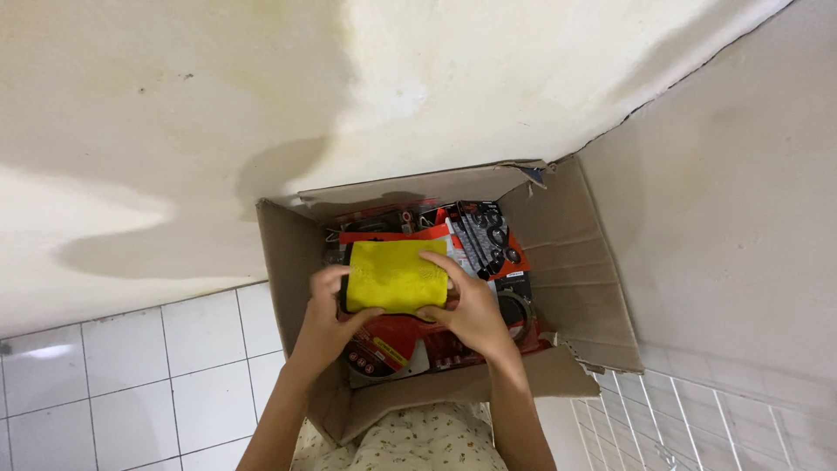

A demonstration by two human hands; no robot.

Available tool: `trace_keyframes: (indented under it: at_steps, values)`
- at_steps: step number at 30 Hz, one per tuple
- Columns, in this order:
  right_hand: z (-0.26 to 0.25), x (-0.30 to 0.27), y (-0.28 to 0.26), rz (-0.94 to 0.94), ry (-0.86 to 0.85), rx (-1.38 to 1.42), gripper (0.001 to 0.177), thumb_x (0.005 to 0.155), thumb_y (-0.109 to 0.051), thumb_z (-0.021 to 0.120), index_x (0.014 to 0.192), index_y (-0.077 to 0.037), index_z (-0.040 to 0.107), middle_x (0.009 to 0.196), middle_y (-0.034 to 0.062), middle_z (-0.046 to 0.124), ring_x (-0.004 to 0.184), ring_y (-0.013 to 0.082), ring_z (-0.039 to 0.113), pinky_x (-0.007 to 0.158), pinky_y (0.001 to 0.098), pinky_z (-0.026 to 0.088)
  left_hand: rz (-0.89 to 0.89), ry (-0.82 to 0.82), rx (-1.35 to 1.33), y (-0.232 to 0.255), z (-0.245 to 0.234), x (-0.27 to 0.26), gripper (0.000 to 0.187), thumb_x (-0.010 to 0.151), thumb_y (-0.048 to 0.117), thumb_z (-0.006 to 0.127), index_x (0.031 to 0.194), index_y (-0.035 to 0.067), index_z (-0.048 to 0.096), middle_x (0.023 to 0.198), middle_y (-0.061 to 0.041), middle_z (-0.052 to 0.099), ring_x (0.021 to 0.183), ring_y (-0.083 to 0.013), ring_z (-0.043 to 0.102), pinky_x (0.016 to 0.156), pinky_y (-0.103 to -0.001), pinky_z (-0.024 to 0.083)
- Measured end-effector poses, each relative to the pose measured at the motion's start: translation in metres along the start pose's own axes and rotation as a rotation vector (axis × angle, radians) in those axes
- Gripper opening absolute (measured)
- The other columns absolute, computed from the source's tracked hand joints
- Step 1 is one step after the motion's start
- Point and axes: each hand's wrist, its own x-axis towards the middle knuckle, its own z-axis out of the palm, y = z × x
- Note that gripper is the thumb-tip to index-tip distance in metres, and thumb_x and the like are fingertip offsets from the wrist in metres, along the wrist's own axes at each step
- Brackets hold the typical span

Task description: The person wipes the surface of a white cardboard backing and several packaged items, including a brake pad kit and a red circular object, using a yellow cloth. The person picks up each item from a cardboard box, wipes it, and places it back into the box or onto a nearby wire rack.

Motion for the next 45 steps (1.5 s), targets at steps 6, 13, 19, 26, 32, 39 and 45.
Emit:
trace_keyframes:
  at_steps: [6,13,19,26,32,39,45]
  values:
    - [0.004,0.005,0.013,-0.096,0.026,-0.102,0.080,0.075,0.002,0.083,0.145,-0.021,0.052,0.117,0.0130,0.076,0.108,0.0230,0.076,0.088,0.0344,0.063,-0.052,-0.028,0.211,0.028,0.003,0.009,0.069,0.075,0.006,0.083,0.138,0.014,0.054,0.132,-0.015,0.063,0.119,-0.0321,0.063,0.095,-0.043,0.055]
    - [-0.002,0.008,0.028,-0.156,0.112,-0.083,0.066,0.074,0.015,0.072,0.132,-0.014,0.063,0.120,0.0140,0.076,0.111,0.0238,0.075,0.090,0.0333,0.061,-0.068,0.037,0.512,0.013,0.010,0.004,0.046,0.068,0.001,0.088,0.108,0.016,0.068,0.111,-0.018,0.059,0.104,-0.0347,0.064,0.088,-0.041,0.055]
    - [-0.009,0.006,0.029,-0.182,0.145,-0.068,0.049,0.075,0.008,0.078,0.119,-0.012,0.070,0.116,0.0114,0.078,0.106,0.0189,0.077,0.091,0.0323,0.058,0.272,-0.099,-0.025,0.006,-0.001,0.003,0.039,0.077,-0.005,0.077,0.109,0.008,0.059,0.126,-0.013,0.072,0.135,-0.0300,0.060,0.114,-0.041,0.049]
    - [0.001,0.008,0.053,-0.233,0.176,0.196,0.033,0.074,-0.007,0.088,0.105,-0.008,0.077,0.125,0.0112,0.062,0.118,0.0229,0.065,0.107,0.0453,0.055,-0.164,0.012,-0.189,-0.002,-0.002,-0.007,0.034,0.089,0.012,0.077,0.117,0.006,0.058,0.110,-0.009,0.072,0.104,-0.0124,0.066,0.089,-0.028,0.054]
    - [0.043,0.007,0.041,-0.018,0.072,0.887,0.075,0.084,-0.018,0.077,0.151,-0.008,0.044,0.138,0.0177,0.055,0.131,0.0313,0.053,0.114,0.0456,0.043,-0.139,0.068,-0.265,-0.006,-0.002,-0.012,0.045,0.088,0.015,0.080,0.122,0.005,0.053,0.113,-0.010,0.065,0.106,-0.0169,0.064,0.090,-0.031,0.055]
    - [0.039,-0.003,0.048,0.129,0.166,0.974,0.085,0.082,-0.034,0.079,0.151,-0.003,0.040,0.141,0.0166,0.055,0.135,0.0333,0.051,0.112,0.0483,0.045,-0.169,-0.172,-0.205,0.010,-0.005,0.001,0.060,0.086,0.027,0.076,0.129,0.008,0.039,0.122,-0.011,0.063,0.106,-0.0208,0.069,0.088,-0.035,0.061]
    - [-0.009,-0.020,0.040,-0.282,0.534,0.793,0.067,0.086,-0.027,0.079,0.141,0.000,0.051,0.131,0.0165,0.064,0.127,0.0317,0.061,0.110,0.0507,0.050,-0.211,-0.247,0.074,0.005,-0.014,0.013,0.047,0.096,0.039,0.064,0.127,0.006,0.048,0.123,-0.015,0.068,0.113,-0.0252,0.070,0.094,-0.040,0.057]
